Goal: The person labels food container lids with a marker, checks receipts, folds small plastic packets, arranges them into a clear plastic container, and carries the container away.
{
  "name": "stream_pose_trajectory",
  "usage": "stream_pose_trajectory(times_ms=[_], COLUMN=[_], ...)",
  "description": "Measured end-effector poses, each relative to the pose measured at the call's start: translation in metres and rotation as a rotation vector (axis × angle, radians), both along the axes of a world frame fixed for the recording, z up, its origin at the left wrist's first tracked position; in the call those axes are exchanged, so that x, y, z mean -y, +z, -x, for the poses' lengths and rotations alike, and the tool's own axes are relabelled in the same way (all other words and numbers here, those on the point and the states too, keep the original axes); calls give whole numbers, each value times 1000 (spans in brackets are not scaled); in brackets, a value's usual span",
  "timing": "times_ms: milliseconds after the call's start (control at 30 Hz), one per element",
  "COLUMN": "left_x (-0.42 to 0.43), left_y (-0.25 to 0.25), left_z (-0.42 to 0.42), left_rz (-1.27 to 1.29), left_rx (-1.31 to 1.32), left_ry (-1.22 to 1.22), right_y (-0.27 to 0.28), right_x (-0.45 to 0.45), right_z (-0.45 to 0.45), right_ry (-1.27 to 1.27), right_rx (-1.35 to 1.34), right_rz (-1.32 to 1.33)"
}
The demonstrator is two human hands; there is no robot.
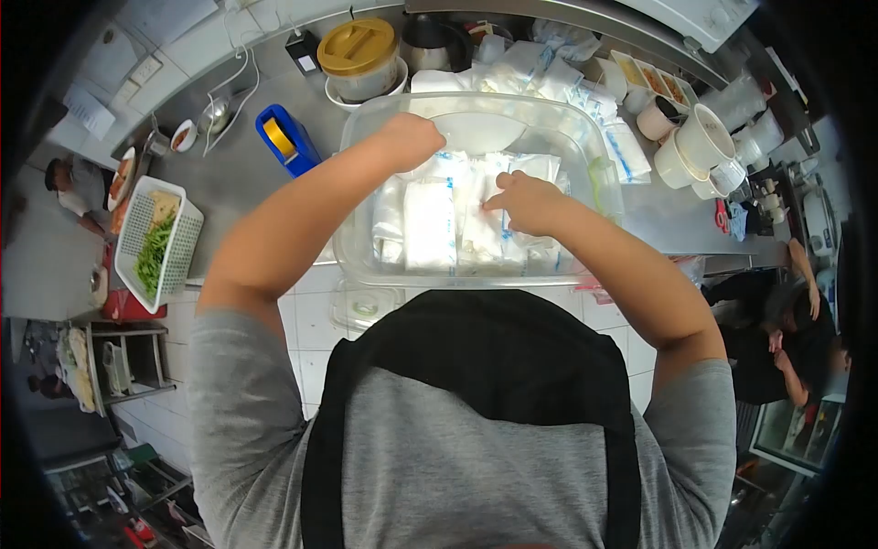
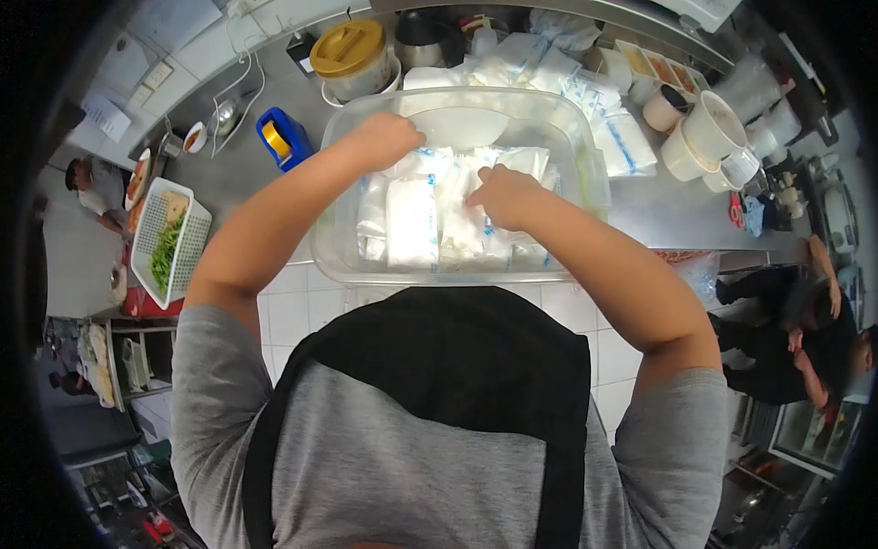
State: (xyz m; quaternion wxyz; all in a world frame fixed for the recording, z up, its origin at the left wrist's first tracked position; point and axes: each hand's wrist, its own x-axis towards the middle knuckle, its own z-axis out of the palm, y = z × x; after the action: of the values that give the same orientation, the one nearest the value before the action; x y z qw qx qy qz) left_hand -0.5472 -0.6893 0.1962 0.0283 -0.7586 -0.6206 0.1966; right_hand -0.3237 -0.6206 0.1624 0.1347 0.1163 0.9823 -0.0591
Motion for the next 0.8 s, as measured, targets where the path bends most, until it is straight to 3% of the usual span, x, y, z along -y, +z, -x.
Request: stream_pose_trajectory(times_ms=[100,167,200,233,300,333,367,433,467,500,567,600,700,733,800], left_x=[16,27,31,31,34,35,39,34,34,35,38,39,33,32,36], left_y=[34,63,69,68,64,60,60,35,18,3,-22,-21,-1,5,35], left_z=[9,12,11,7,-4,-14,-23,-15,-14,-16,-23,-28,-22,-9,1], left_rz=[-187,-333,-401,-379,-329,-236,9,57,110,159,219,251,246,221,250], left_rx=[92,308,418,653,1119,1294,1522,1068,887,707,621,578,659,717,617], left_ry=[39,144,195,248,354,289,357,157,182,205,139,105,199,124,302], right_y=[27,64,73,77,72,70,70,74,83,82,74,66,54,51,58], right_x=[-17,-9,-5,-2,2,-3,-11,-25,-28,-27,-29,-31,-31,-26,-16], right_z=[11,18,21,26,41,47,48,39,29,23,15,13,10,13,24], right_ry=[97,-222,-381,-536,-553,-551,-505,-419,-487,-472,-443,-348,-498,-514,-608], right_rx=[33,-187,-402,-614,-914,-1067,-1091,-1122,-991,-972,-935,-905,-556,-576,-449], right_rz=[164,309,662,1016,1279,1406,1262,973,631,607,557,566,787,841,1035])
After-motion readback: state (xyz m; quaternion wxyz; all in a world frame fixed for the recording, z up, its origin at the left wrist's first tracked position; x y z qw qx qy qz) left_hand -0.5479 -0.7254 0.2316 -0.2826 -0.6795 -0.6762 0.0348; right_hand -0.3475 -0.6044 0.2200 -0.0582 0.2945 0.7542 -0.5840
